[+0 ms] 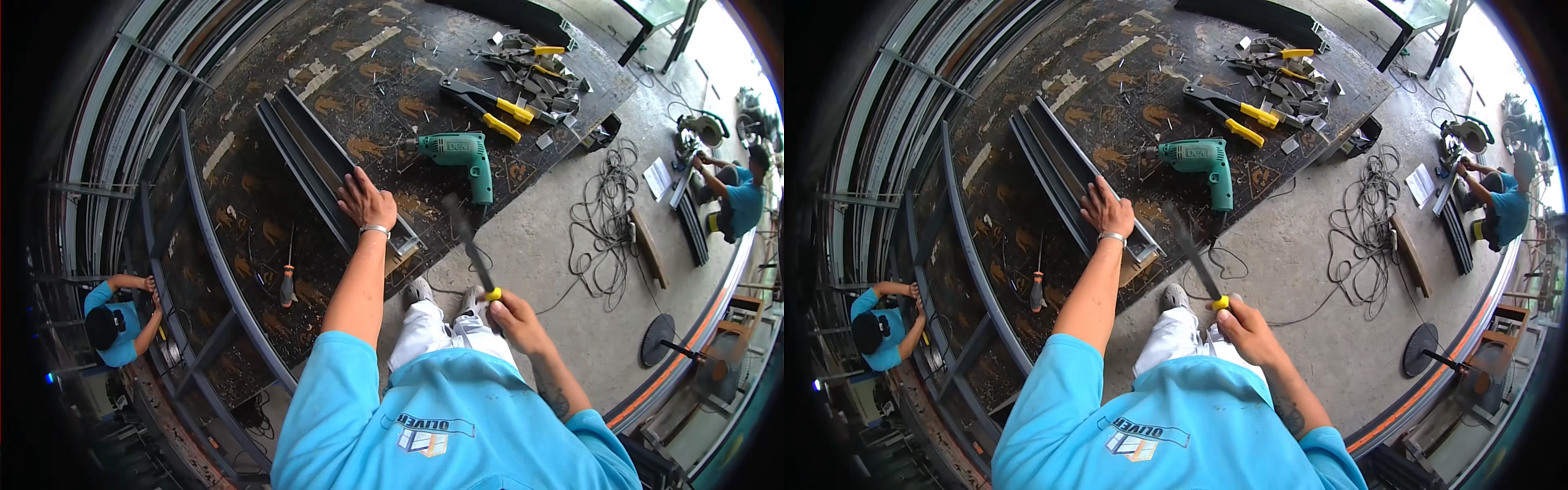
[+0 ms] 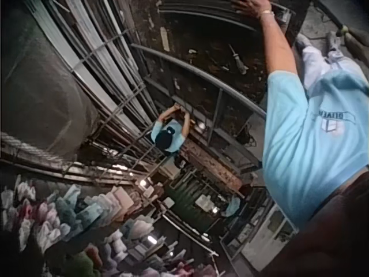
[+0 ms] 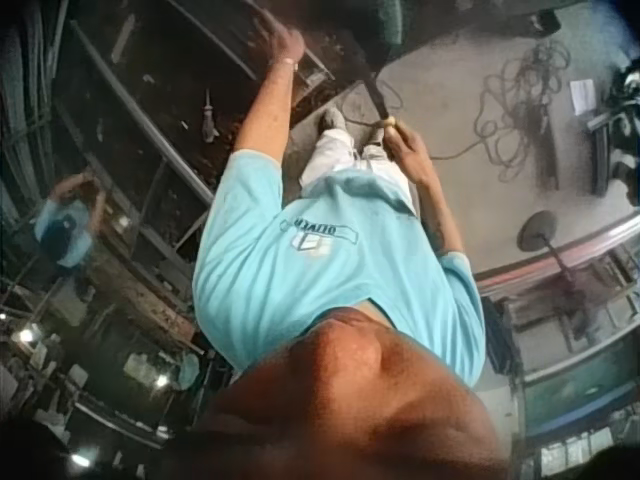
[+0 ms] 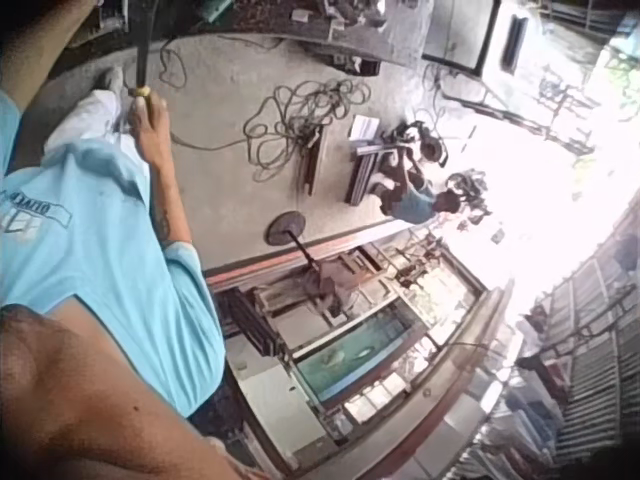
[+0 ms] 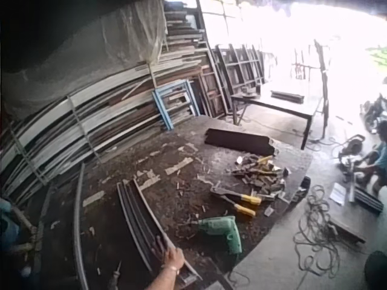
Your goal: The person positions metal profiles on a workbench, aligns an electric drill along one profile, and trims the edge of a metal beam using a utility knife.
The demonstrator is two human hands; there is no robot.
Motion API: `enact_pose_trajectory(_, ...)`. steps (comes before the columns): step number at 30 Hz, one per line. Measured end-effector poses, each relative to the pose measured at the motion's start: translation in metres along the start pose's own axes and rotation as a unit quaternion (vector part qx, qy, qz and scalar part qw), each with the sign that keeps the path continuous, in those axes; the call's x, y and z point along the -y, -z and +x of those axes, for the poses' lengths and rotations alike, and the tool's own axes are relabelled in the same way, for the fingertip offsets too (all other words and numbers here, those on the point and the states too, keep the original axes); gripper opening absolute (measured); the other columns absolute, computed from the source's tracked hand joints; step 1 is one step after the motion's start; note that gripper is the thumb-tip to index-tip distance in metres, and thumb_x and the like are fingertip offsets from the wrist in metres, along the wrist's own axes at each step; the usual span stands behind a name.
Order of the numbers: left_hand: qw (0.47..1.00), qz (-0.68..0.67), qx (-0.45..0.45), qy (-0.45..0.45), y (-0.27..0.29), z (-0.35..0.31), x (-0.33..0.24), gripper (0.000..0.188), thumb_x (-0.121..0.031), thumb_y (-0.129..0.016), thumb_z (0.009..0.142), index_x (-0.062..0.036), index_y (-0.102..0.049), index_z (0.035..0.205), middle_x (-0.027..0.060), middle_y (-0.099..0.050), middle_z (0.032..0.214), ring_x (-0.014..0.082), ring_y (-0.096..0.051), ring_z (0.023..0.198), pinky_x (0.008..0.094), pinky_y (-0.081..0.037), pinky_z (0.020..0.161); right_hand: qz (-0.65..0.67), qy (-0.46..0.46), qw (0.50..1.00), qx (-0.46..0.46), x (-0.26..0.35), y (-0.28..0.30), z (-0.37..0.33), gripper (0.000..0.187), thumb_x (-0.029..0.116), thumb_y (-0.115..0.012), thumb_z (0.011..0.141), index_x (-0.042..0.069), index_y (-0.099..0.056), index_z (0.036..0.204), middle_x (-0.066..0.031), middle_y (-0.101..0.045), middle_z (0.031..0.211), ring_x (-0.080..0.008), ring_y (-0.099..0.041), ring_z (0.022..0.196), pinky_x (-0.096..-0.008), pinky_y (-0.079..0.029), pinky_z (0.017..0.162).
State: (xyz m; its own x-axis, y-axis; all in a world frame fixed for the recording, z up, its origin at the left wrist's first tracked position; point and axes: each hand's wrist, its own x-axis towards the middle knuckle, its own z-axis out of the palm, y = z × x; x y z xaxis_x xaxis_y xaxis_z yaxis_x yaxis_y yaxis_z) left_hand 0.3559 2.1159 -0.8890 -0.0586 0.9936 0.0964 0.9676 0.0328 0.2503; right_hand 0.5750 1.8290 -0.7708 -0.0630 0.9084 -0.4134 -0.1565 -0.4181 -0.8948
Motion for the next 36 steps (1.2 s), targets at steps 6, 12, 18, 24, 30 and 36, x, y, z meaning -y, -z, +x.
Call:
enact_pose_trajectory(6, 0.998, -0.018, 0.056, -0.018, 0.001, -0.024, -0.023, 0.083, -0.023, -0.052, 0.085, -0.0081, -0.012, 0.156, 0.0247, -0.018, 0.159, 0.0531, -0.016, 0.143, 0.0581, -0.011, 0.118, -0.204, -0.176, 0.963, 0.031, -0.059, -0.006, 0.002, 0.050, 0.045, -0.043, 0.102, 0.002, -0.066, 0.093, -0.0182, -0.065, 0.074, -0.0346, -0.065, 0.073, -0.0440, -0.049, 0.070)
enact_pose_trajectory(12, 0.998, 0.029, -0.033, -0.047, 0.014, -0.018, -0.022, 0.065, -0.019, -0.054, 0.085, -0.0190, -0.039, 0.148, 0.0241, -0.024, 0.156, 0.0483, -0.020, 0.143, 0.0604, -0.013, 0.117, -0.250, -0.152, 0.956, 0.019, -0.065, -0.012, 0.025, 0.047, 0.043, -0.043, 0.102, 0.003, -0.065, 0.090, -0.0245, -0.065, 0.081, -0.0448, -0.063, 0.081, -0.0505, -0.048, 0.072)
enact_pose_trajectory(18, 0.998, -0.002, 0.042, -0.037, 0.040, -0.010, -0.022, 0.033, -0.021, -0.059, 0.084, -0.0134, -0.066, 0.115, 0.0240, -0.036, 0.148, 0.0459, -0.027, 0.141, 0.0588, -0.016, 0.117, -0.274, -0.123, 0.953, 0.025, -0.072, -0.019, 0.038, 0.048, 0.042, -0.044, 0.102, 0.001, -0.063, 0.086, -0.0248, -0.065, 0.078, -0.0450, -0.063, 0.077, -0.0519, -0.047, 0.070)
enact_pose_trajectory(24, 0.993, -0.075, -0.093, 0.000, 0.008, 0.016, -0.001, 0.032, -0.013, -0.058, 0.080, -0.0104, -0.071, 0.109, 0.0250, -0.034, 0.150, 0.0461, -0.023, 0.143, 0.0504, -0.018, 0.120, -0.252, -0.100, 0.962, 0.038, -0.073, -0.043, 0.049, 0.041, 0.035, -0.049, 0.101, 0.001, -0.062, 0.083, -0.0248, -0.063, 0.071, -0.0445, -0.062, 0.070, -0.0498, -0.046, 0.062)
enact_pose_trajectory(30, 0.985, -0.142, -0.088, -0.044, -0.002, 0.014, 0.002, 0.038, -0.012, -0.055, 0.080, -0.0169, -0.071, 0.114, 0.0274, -0.036, 0.151, 0.0494, -0.025, 0.142, 0.0484, -0.023, 0.119, -0.219, -0.059, 0.974, -0.002, -0.056, -0.086, 0.120, 0.043, 0.036, -0.048, 0.101, -0.001, -0.061, 0.085, -0.0295, -0.062, 0.078, -0.0499, -0.060, 0.078, -0.0531, -0.046, 0.067)
enact_pose_trajectory(36, 0.982, -0.165, -0.086, -0.034, 0.002, 0.018, 0.013, 0.028, -0.012, -0.056, 0.078, -0.0153, -0.075, 0.098, 0.0295, -0.039, 0.148, 0.0508, -0.026, 0.141, 0.0483, -0.024, 0.118, -0.180, -0.115, 0.977, 0.006, -0.063, -0.073, 0.084, 0.039, 0.033, -0.050, 0.101, 0.000, -0.063, 0.087, -0.0194, -0.062, 0.066, -0.0300, -0.065, 0.063, -0.0416, -0.049, 0.063)
